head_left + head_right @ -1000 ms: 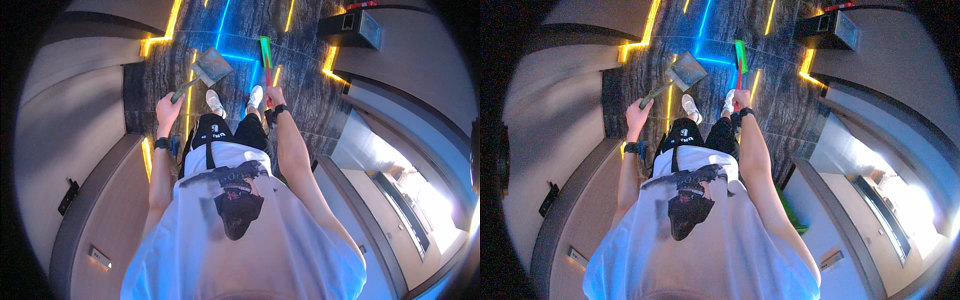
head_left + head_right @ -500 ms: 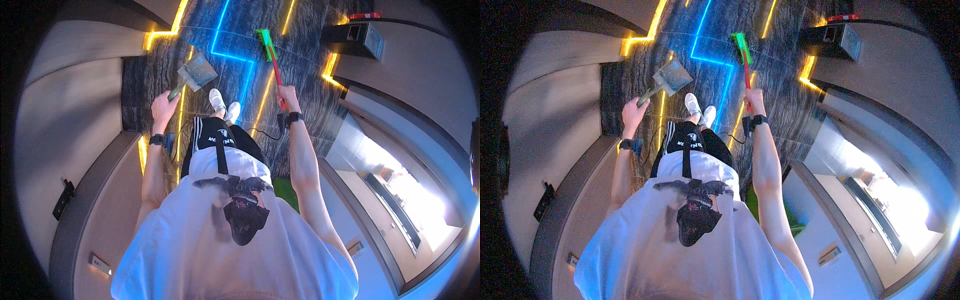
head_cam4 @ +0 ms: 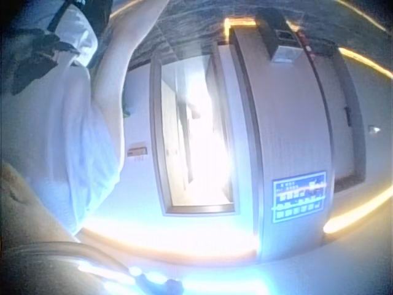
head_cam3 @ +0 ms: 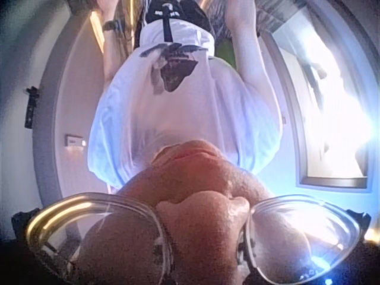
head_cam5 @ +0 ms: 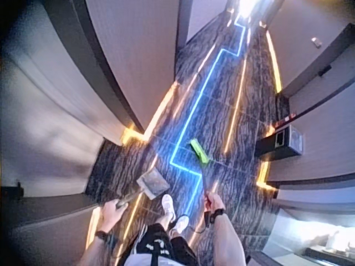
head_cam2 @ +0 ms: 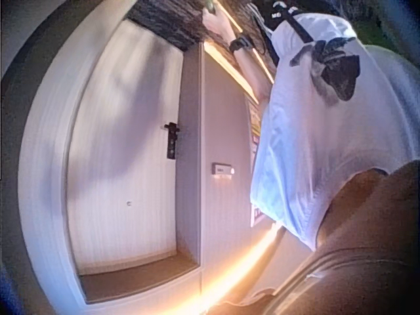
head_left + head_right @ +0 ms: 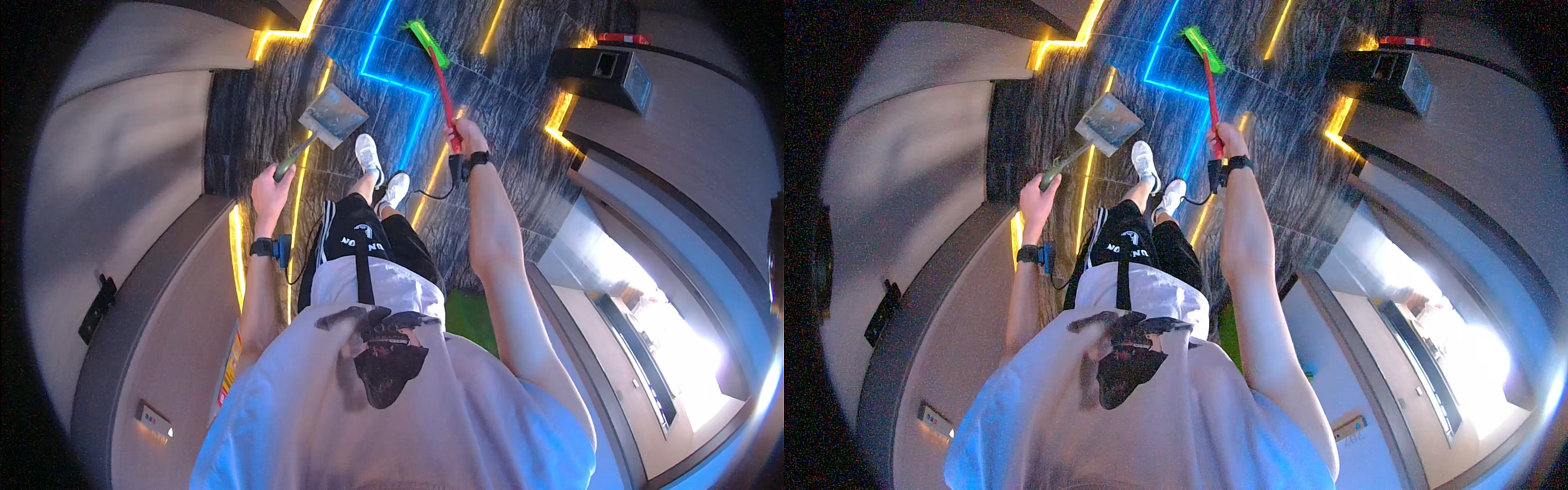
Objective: The person sweeps the floor using a broom and a dustpan in a hallway, collecting debris and moving the tools along the path.
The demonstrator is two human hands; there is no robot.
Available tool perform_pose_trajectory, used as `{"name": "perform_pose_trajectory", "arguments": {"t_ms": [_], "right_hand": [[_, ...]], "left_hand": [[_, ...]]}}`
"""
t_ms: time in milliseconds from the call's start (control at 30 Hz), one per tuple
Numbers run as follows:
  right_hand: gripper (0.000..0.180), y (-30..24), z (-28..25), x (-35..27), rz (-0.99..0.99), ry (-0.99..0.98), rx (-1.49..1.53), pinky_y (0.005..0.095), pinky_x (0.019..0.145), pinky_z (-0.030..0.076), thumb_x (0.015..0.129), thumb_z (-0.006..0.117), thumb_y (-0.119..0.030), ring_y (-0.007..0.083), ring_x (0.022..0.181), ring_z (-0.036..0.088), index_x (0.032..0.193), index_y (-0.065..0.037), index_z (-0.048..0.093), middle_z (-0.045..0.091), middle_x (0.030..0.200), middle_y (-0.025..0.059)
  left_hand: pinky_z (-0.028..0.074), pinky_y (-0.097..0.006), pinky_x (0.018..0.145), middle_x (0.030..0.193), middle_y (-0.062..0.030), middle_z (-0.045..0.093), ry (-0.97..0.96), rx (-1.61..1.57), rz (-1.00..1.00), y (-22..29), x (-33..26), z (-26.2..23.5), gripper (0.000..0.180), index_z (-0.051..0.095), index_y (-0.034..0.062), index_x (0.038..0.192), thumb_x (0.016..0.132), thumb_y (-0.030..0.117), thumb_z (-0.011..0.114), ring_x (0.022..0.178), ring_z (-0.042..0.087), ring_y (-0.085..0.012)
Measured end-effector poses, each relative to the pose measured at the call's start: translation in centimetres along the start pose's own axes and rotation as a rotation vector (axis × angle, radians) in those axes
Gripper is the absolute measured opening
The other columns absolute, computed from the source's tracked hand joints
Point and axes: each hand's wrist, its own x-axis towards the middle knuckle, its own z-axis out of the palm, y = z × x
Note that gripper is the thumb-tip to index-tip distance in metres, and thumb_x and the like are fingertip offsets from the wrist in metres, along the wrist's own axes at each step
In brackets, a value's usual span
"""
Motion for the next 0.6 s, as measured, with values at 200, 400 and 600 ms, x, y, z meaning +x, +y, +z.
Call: {"name": "perform_pose_trajectory", "arguments": {"t_ms": [200,400,600], "right_hand": [[0.019,6.1,2.2,-5.3,-0.012,0.177,-0.220,0.0273,0.038,0.032,0.096,0.050,-0.023,0.0122,0.045,0.044,0.084,-0.008,0.053,0.056,0.066,0.0032],[0.030,12.0,-6.1,-13.1,0.099,0.165,-0.411,0.0288,0.034,0.031,0.096,0.054,-0.029,0.0130,0.038,0.043,0.075,-0.009,0.056,0.052,0.057,0.0004],[0.043,14.4,-13.8,-18.1,0.147,0.480,-1.144,0.0344,0.039,0.044,0.095,0.058,-0.037,0.0221,0.046,0.061,0.072,0.000,0.065,0.063,0.058,0.0098]], "left_hand": [[0.050,-0.050,0.065,0.079,-0.0204,0.068,0.011,0.003,-0.018,-1.7,-2.1,0.5,0.040,0.069,0.0061,0.089,0.089,0.046,0.070,0.079,0.066,-0.0430],[0.052,-0.048,0.067,0.084,-0.0206,0.070,-0.040,-0.037,-0.060,-1.8,-4.7,2.0,0.048,0.073,0.0048,0.099,0.088,0.052,0.072,0.080,0.068,-0.0412],[0.050,-0.049,0.069,0.086,-0.0219,0.070,0.029,-0.052,-0.063,-1.5,-7.0,2.4,0.042,0.072,0.0063,0.098,0.089,0.048,0.070,0.082,0.067,-0.0431]]}}
